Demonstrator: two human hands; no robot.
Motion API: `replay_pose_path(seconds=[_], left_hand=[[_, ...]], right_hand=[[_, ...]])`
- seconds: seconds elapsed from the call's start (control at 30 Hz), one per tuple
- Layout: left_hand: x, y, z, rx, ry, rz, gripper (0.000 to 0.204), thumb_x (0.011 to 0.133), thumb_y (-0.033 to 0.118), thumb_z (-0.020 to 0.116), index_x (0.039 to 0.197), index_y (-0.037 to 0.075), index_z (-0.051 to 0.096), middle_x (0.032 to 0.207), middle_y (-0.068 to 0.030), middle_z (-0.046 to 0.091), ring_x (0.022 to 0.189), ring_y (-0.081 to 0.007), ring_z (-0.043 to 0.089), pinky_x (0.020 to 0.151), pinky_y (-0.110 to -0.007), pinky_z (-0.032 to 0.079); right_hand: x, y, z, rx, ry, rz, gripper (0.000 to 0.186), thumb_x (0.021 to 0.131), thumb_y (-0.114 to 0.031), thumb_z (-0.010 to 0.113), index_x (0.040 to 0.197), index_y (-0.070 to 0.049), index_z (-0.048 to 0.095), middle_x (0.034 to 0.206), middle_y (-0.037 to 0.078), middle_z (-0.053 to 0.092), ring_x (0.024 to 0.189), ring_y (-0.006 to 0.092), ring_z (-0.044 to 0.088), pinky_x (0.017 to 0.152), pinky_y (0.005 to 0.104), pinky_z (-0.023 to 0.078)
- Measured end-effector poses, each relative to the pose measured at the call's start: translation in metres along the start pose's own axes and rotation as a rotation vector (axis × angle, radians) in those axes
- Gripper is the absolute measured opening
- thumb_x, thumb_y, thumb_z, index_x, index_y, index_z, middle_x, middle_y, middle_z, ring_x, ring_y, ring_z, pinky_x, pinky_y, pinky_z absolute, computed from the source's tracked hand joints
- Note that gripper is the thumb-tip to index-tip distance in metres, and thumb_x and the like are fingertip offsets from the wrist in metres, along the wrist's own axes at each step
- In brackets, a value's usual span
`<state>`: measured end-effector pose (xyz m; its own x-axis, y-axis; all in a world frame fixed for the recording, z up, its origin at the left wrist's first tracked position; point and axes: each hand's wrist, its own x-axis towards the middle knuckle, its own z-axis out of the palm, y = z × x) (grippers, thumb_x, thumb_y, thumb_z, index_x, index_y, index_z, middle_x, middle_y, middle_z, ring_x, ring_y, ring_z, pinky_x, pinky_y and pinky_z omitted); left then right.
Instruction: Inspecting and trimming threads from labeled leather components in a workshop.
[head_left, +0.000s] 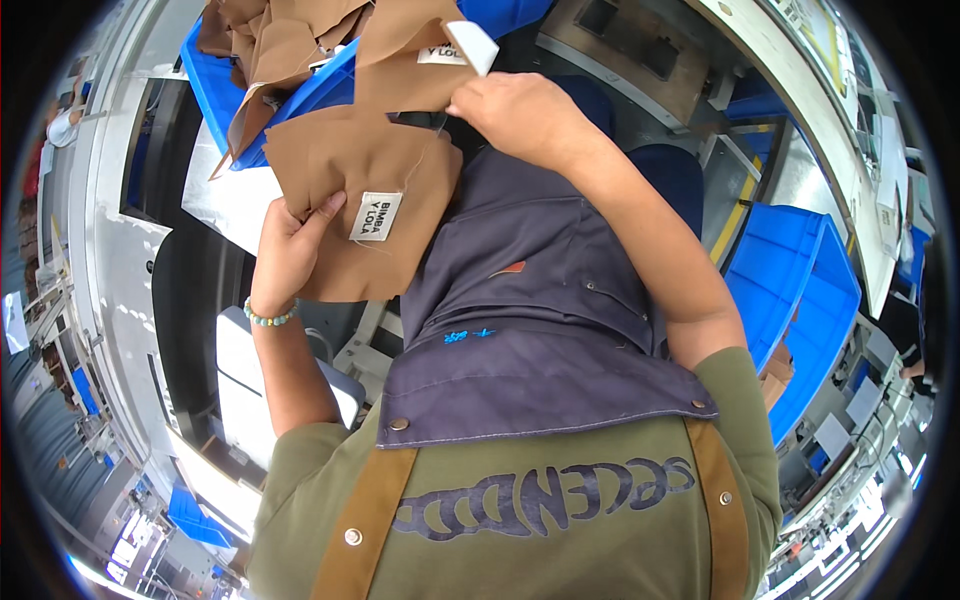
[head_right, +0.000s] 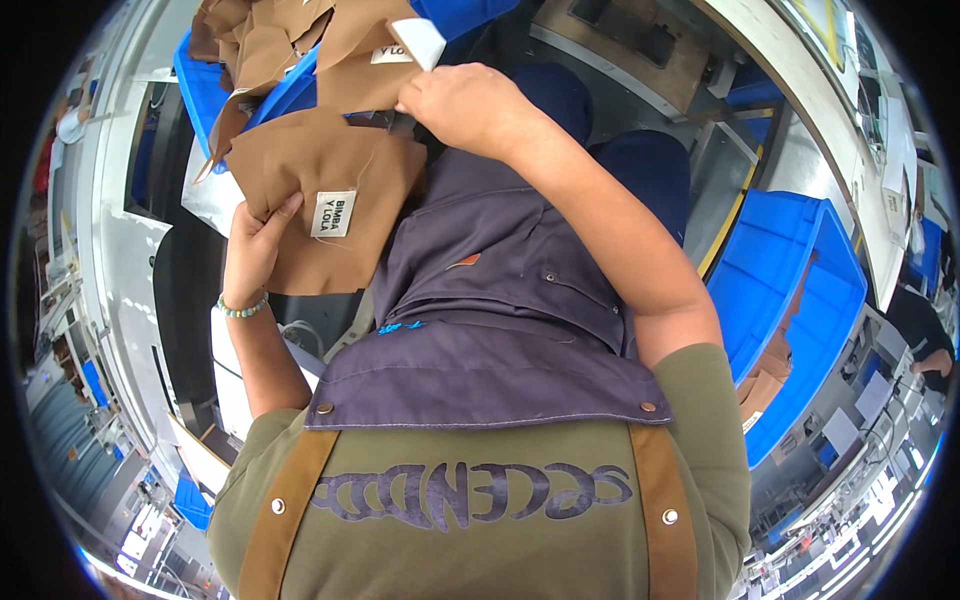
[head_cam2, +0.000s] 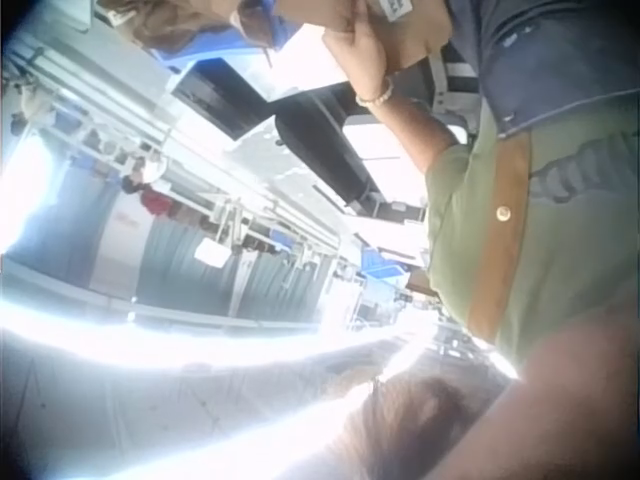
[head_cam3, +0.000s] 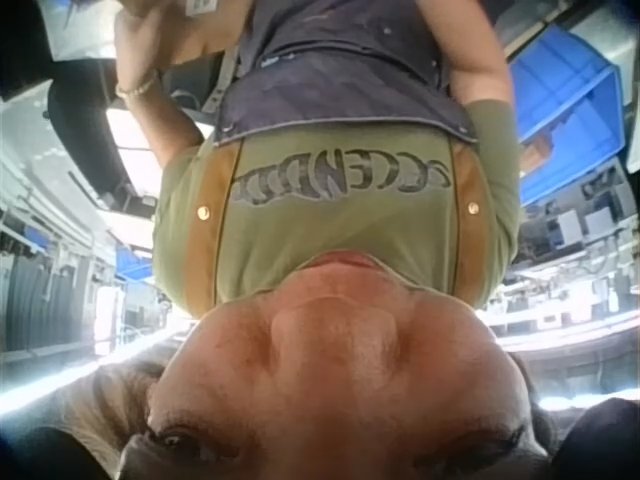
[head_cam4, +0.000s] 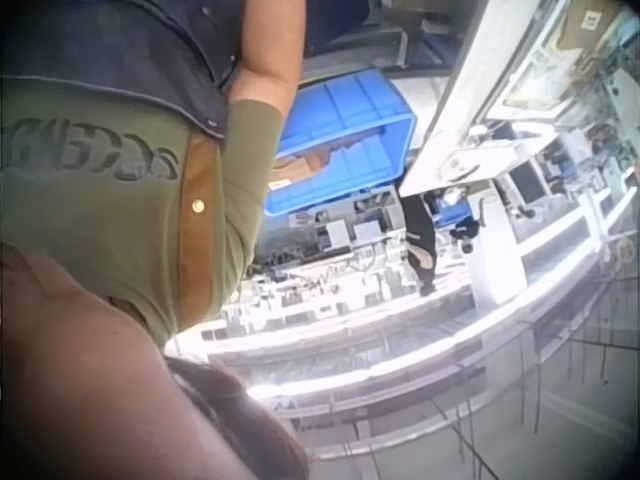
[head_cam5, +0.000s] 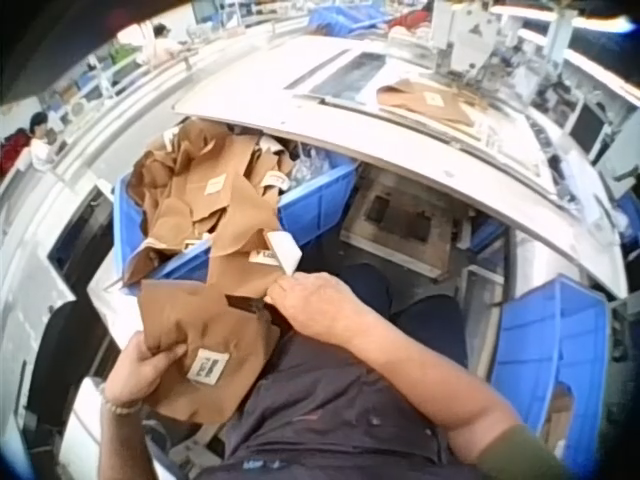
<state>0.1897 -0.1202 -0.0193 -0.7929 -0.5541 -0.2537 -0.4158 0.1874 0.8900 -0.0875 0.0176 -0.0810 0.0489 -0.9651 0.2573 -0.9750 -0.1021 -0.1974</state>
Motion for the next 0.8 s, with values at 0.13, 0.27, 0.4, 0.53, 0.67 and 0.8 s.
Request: replay_pose_path(seconds=[0.13,0.27,0.4,0.53,0.67,0.8], left_hand=[[0.003,-0.012,0.007,-0.204,0.125,-0.129,0.022,0.098,0.014,0.062,0.109,-0.005,0.067,0.098,-0.0055,0.071,0.087,-0.0093,0.063,0.078,-0.027,0.051],[0.016,-0.032,0.042,-0.668,0.412,-0.225,0.032,0.098,0.015,0.063,0.125,-0.001,0.06,0.117,-0.0089,0.067,0.102,-0.0186,0.066,0.089,-0.033,0.055],[0.022,-0.047,0.091,-1.195,0.393,-0.292,0.031,0.102,0.019,0.053,0.125,-0.001,0.058,0.122,-0.0111,0.065,0.109,-0.0225,0.063,0.097,-0.037,0.052],[0.018,-0.038,0.112,-1.287,0.429,-0.195,0.039,0.107,0.028,0.041,0.129,-0.001,0.054,0.125,-0.0111,0.063,0.113,-0.0242,0.061,0.098,-0.038,0.05],[0.013,-0.004,0.123,-1.153,0.414,-0.082,0.042,0.105,0.03,0.05,0.135,0.001,0.049,0.128,-0.01,0.06,0.115,-0.0215,0.06,0.098,-0.035,0.048],[0.023,-0.015,0.109,-0.893,0.41,-0.171,0.041,0.098,0.022,0.065,0.132,0.001,0.052,0.123,-0.0085,0.063,0.11,-0.0182,0.062,0.093,-0.032,0.051]], right_hand=[[0.0,-0.002,-0.017,0.247,0.359,0.176,0.023,0.098,-0.022,0.055,0.089,-0.003,0.064,0.085,0.013,0.069,0.079,0.031,0.069,0.069,0.0404,0.056],[-0.007,-0.049,-0.043,0.864,0.426,0.367,0.022,0.099,-0.017,0.054,0.093,0.001,0.066,0.087,0.017,0.07,0.081,0.037,0.068,0.074,0.0384,0.054],[-0.03,-0.104,-0.009,1.028,0.337,0.269,0.019,0.097,-0.015,0.057,0.091,0.001,0.065,0.086,0.019,0.068,0.081,0.0388,0.066,0.071,0.0415,0.053],[-0.037,-0.116,0.003,1.058,0.204,0.306,0.018,0.098,-0.015,0.056,0.094,0.002,0.064,0.086,0.02,0.066,0.08,0.0361,0.065,0.07,0.0416,0.05],[-0.038,-0.114,0.012,0.954,0.117,0.266,0.018,0.099,-0.014,0.056,0.101,0.002,0.064,0.085,0.016,0.066,0.077,0.0313,0.066,0.069,0.0381,0.051],[-0.037,-0.112,0.011,1.205,0.023,0.198,0.023,0.099,-0.021,0.057,0.096,0.001,0.063,0.078,0.015,0.065,0.066,0.0263,0.064,0.063,0.0373,0.05]])
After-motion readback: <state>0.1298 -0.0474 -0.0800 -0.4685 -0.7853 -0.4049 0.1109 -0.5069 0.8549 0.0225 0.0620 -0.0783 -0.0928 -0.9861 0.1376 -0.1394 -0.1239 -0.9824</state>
